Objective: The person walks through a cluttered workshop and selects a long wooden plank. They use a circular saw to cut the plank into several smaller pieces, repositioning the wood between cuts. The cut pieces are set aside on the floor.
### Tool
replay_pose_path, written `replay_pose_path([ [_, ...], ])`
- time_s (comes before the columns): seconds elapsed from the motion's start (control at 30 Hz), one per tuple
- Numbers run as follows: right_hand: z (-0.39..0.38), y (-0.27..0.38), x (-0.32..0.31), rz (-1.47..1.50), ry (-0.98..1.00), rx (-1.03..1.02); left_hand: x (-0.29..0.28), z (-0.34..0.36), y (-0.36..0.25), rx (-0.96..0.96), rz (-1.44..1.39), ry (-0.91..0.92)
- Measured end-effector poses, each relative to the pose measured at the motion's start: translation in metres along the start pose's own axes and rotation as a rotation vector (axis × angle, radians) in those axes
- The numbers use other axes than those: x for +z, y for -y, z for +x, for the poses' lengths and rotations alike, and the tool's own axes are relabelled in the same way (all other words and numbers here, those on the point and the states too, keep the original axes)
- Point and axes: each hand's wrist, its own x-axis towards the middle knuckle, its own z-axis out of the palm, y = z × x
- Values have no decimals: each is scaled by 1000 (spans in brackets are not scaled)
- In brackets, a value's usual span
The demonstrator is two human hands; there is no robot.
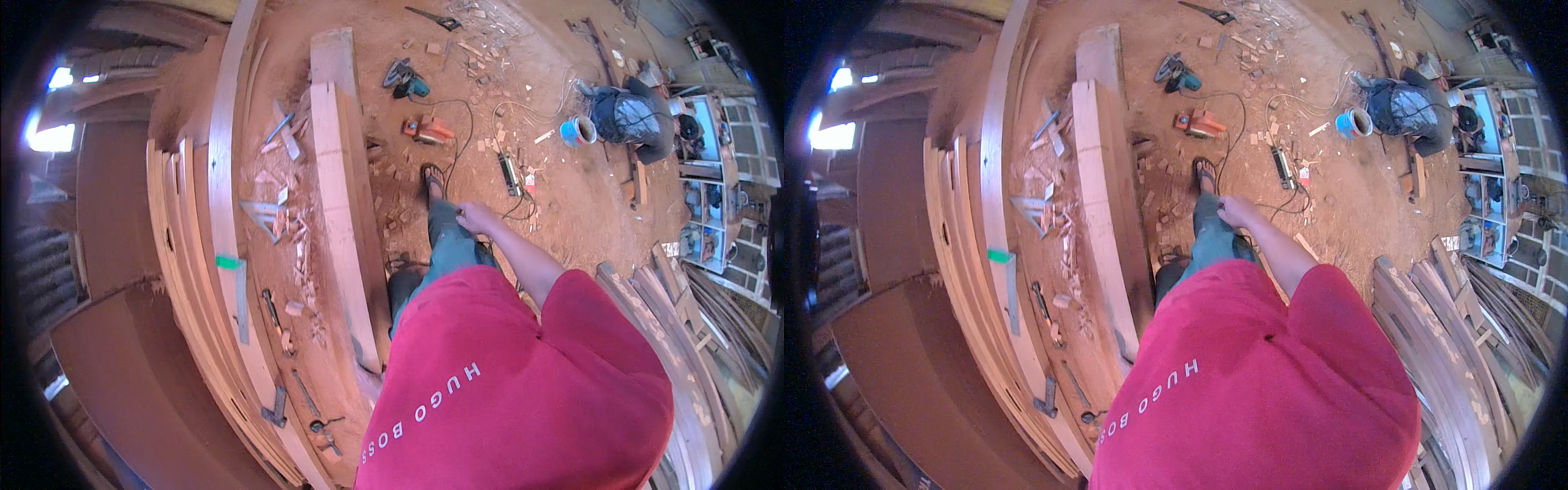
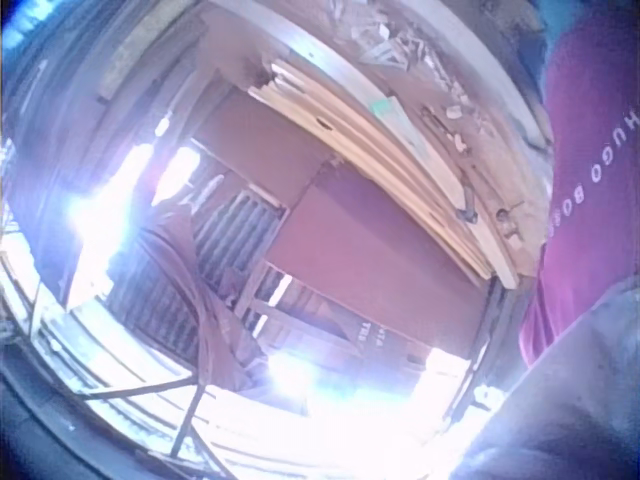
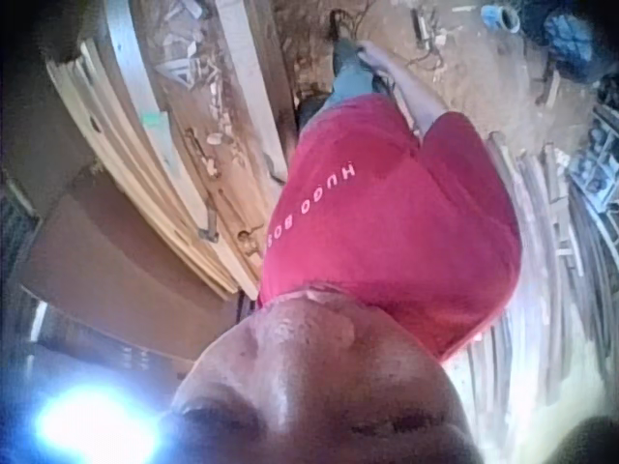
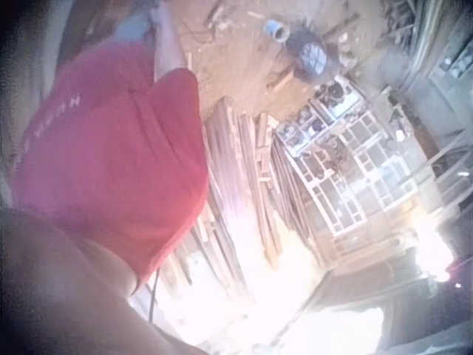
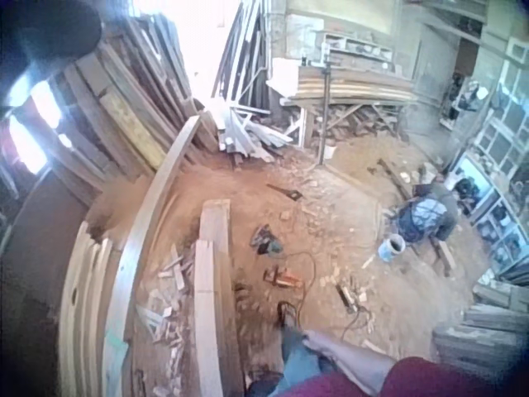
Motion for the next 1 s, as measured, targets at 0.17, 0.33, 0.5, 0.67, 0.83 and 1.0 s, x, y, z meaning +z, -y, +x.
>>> replay_pose_path([
  [0.17,68,-54,-22,68,-52,75,1,58,-87,8,108,-10],
  [0.33,209,-76,-80,83,9,60,-2,183,-243,280,142,-101],
  [0.5,411,-101,-95,-59,49,-88,35,304,-402,192,-56,-221],
  [0.67,601,-147,-59,-284,-43,-384,82,335,-375,85,312,-399],
  [0.83,754,-181,21,-793,-95,-481,81,336,-409,34,754,-259],
  [1.0,823,-187,34,-796,137,-326,91,330,-405,-423,-211,-195],
])
